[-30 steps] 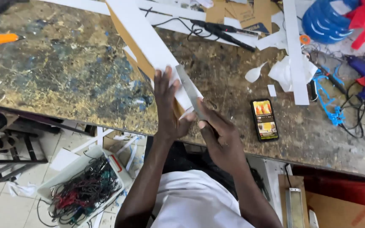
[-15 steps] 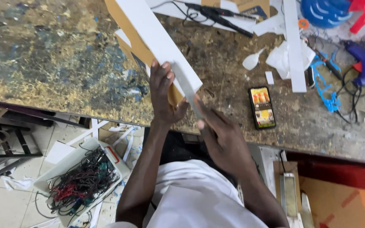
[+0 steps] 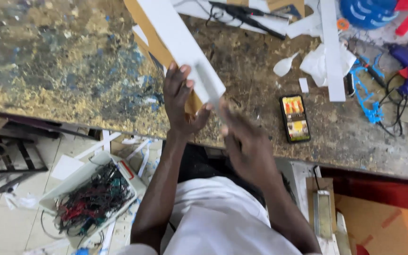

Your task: Filing the edges of a 3D acrylic letter to smooth them during the fabrication process.

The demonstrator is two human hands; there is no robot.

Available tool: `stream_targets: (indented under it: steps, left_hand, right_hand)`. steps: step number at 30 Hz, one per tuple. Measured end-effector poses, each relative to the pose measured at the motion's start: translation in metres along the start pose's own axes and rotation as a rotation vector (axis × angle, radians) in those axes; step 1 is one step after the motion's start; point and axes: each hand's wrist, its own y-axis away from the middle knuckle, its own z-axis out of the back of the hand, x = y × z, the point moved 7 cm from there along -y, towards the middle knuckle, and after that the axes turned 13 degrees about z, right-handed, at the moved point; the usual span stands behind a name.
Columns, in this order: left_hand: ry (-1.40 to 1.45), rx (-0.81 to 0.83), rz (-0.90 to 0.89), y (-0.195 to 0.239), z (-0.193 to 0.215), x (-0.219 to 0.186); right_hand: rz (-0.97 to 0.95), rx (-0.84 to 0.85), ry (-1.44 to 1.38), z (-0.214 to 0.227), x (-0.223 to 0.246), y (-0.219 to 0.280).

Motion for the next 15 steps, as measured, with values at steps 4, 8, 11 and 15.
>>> stream_targets:
  steps: [4, 8, 11, 15]
  left_hand:
    - [-0.005, 0.014, -0.061, -0.010, -0.006, 0.000]
    - [0.022, 0.033, -0.006, -0.006, -0.008, 0.003]
    - [0.015, 0.023, -0.037, -0.006, -0.005, 0.006]
    - [0.041, 0.039, -0.058, -0.012, -0.004, 0.004]
  right_hand:
    - [0.020, 0.000, 0.000, 0.008, -0.005, -0.019]
    - [-0.010, 0.003, 0.021, 0.006, -0.005, -0.014]
    - [0.018, -0.024, 0.055, 0.006, -0.010, -0.031]
    - [-0.006, -0.003, -0.008, 0.008, 0.004, -0.029]
